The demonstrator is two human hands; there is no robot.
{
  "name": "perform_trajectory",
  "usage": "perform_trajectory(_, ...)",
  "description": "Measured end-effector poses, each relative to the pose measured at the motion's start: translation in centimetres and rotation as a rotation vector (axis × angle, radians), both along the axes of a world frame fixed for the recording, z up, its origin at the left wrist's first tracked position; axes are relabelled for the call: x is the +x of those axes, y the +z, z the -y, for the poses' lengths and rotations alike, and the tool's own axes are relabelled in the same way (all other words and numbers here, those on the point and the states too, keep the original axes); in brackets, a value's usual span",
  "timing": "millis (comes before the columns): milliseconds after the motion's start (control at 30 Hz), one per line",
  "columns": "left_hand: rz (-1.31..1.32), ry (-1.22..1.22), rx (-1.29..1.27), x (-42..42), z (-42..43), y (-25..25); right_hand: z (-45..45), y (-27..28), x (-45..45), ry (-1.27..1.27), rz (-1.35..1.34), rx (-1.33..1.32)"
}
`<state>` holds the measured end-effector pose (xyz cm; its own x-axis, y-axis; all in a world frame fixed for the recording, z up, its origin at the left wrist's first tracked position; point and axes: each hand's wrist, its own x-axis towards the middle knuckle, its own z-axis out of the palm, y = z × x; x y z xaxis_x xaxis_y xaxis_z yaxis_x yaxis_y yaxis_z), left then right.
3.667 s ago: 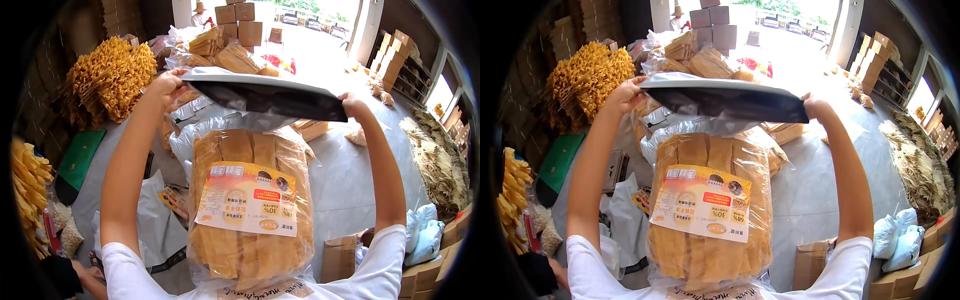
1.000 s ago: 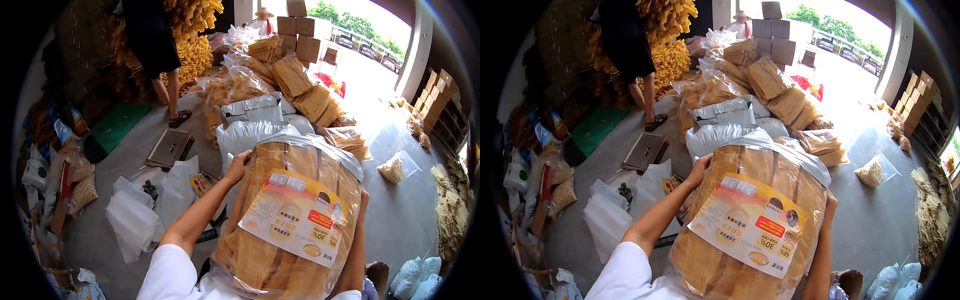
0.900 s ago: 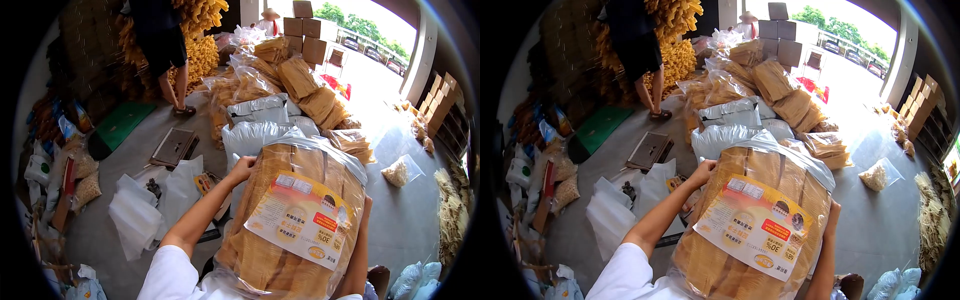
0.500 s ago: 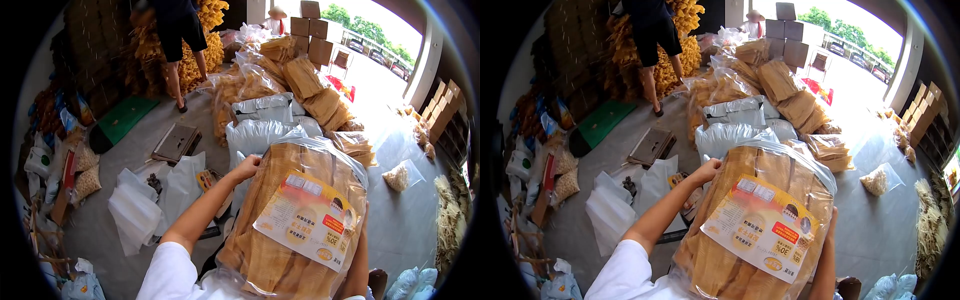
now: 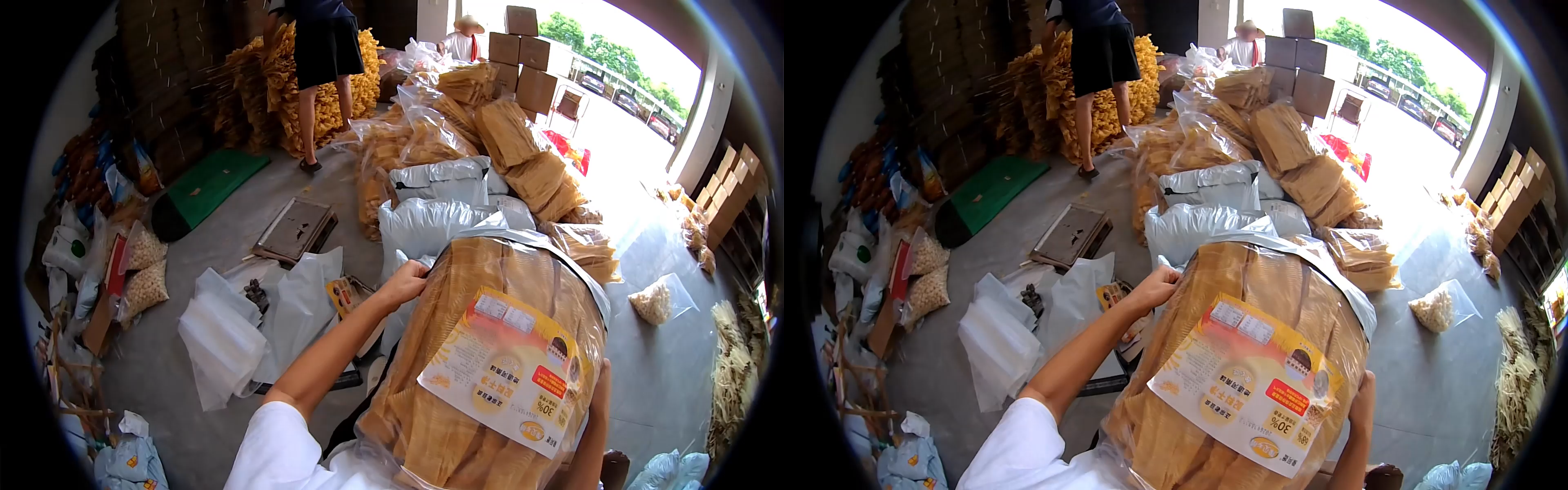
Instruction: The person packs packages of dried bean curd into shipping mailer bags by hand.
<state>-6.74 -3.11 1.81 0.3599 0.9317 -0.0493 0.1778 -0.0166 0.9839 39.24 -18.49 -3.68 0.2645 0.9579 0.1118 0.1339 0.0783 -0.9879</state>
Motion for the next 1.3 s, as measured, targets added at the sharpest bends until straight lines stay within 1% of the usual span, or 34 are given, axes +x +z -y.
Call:
perform_trajectory(33,-0.001,-0.004,-0.003,0.3,0.7,0.7,0.7,0.2,-0.2,-0.005,-0.020,-0.019)
perform_trajectory(67,0.003,0.056,0.055,0.6,1.7,1.2,1.5,0.4,-0.4,-0.011,-0.040,-0.039)
perform_trajectory(100,0.005,0.111,0.112,0.9,2.4,1.4,2.2,1.1,-2.0,-0.202,0.309,0.147)
perform_trajectory(133,-0.062,0.105,0.150,0.5,2.3,0.4,3.0,2.4,-3.6,-0.294,0.490,0.233)
perform_trajectory(167,-0.119,0.102,0.179,0.4,2.9,0.5,3.8,3.7,-5.2,-0.412,0.671,0.308)
perform_trajectory(200,-0.174,0.092,0.209,0.1,3.5,0.6,4.4,5.7,-6.8,-0.251,0.610,0.234)
perform_trajectory(233,-0.143,0.081,0.228,-0.3,3.8,-0.4,4.9,7.0,-7.3,-0.097,0.544,0.159)
perform_trajectory(300,-0.021,0.059,0.264,-0.4,4.4,-1.7,5.0,5.7,-6.0,0.071,0.566,0.084)
perform_trajectory(333,0.035,0.090,0.199,-0.3,4.6,-1.8,4.8,4.5,-5.4,0.041,0.500,0.032)
perform_trajectory(367,0.043,0.051,0.197,-0.8,4.0,-1.8,4.5,3.8,-5.1,0.016,0.428,-0.006)
perform_trajectory(400,-0.147,0.059,0.191,-1.7,3.3,-1.6,4.5,5.0,-5.9,-0.012,0.430,-0.010)
perform_trajectory(433,-0.340,0.080,0.191,-2.0,2.7,-1.3,4.1,6.8,-7.2,-0.108,0.439,0.053)
perform_trajectory(467,-0.341,0.074,0.200,-1.2,2.7,-0.4,3.7,7.8,-7.9,-0.196,0.444,0.119)
perform_trajectory(500,-0.173,0.214,0.316,-0.1,3.0,0.8,3.1,7.9,-7.9,-0.200,0.439,0.126)
perform_trajectory(533,-0.001,0.354,0.428,0.5,3.1,1.6,2.5,7.8,-7.7,-0.154,0.267,0.206)
perform_trajectory(567,-0.004,0.356,0.435,0.7,2.8,1.7,2.1,7.7,-7.5,-0.105,0.096,0.282)
perform_trajectory(600,-0.006,0.315,0.559,0.7,2.5,1.6,1.9,7.9,-7.0,-0.039,0.086,0.232)
perform_trajectory(633,-0.006,0.273,0.682,1.0,2.3,1.9,1.8,8.1,-7.0,-0.035,0.088,0.235)
perform_trajectory(667,-0.057,0.290,0.737,1.1,2.3,2.4,1.7,8.2,-6.9,-0.046,0.132,0.216)
perform_trajectory(700,-0.055,0.297,0.739,1.3,2.1,2.9,1.6,8.5,-6.9,-0.056,0.176,0.195)
perform_trajectory(767,-0.154,0.296,0.663,1.4,1.6,3.8,1.7,9.3,-7.1,-0.066,0.215,0.189)
perform_trajectory(833,-0.186,0.288,0.667,1.4,0.7,3.8,1.7,9.5,-6.9,-0.075,0.256,0.178)
perform_trajectory(900,-0.216,0.270,0.681,1.2,0.1,3.0,1.7,9.0,-6.4,-0.081,0.176,0.145)
perform_trajectory(933,-0.070,0.282,0.556,1.0,-0.2,2.4,1.5,8.7,-6.3,-0.086,0.178,0.152)
perform_trajectory(967,0.075,0.287,0.428,0.8,-0.4,1.6,1.5,8.2,-6.2,-0.097,0.106,0.156)
perform_trajectory(1000,0.223,0.234,0.315,1.0,0.5,2.1,1.5,7.9,-6.1,-0.108,0.034,0.157)
perform_trajectory(1033,0.226,0.225,0.314,1.0,1.1,2.1,1.5,7.7,-6.0,-0.117,0.037,0.158)
perform_trajectory(1100,0.597,0.123,0.060,1.0,2.0,2.2,1.5,7.5,-5.8,-0.068,-0.063,0.128)
perform_trajectory(1133,0.698,0.079,0.033,1.2,2.4,2.6,1.5,7.5,-5.9,-0.073,-0.062,0.129)
perform_trajectory(1167,0.698,0.075,0.033,1.2,2.3,3.0,1.4,7.6,-6.0,-0.064,-0.074,0.134)
perform_trajectory(1233,0.674,-0.017,-0.028,0.5,1.5,3.7,1.2,7.7,-6.0,-0.051,-0.085,0.138)
perform_trajectory(1300,0.299,-0.110,-0.022,-0.5,-0.2,3.9,0.9,7.8,-5.6,-0.003,-0.020,0.124)
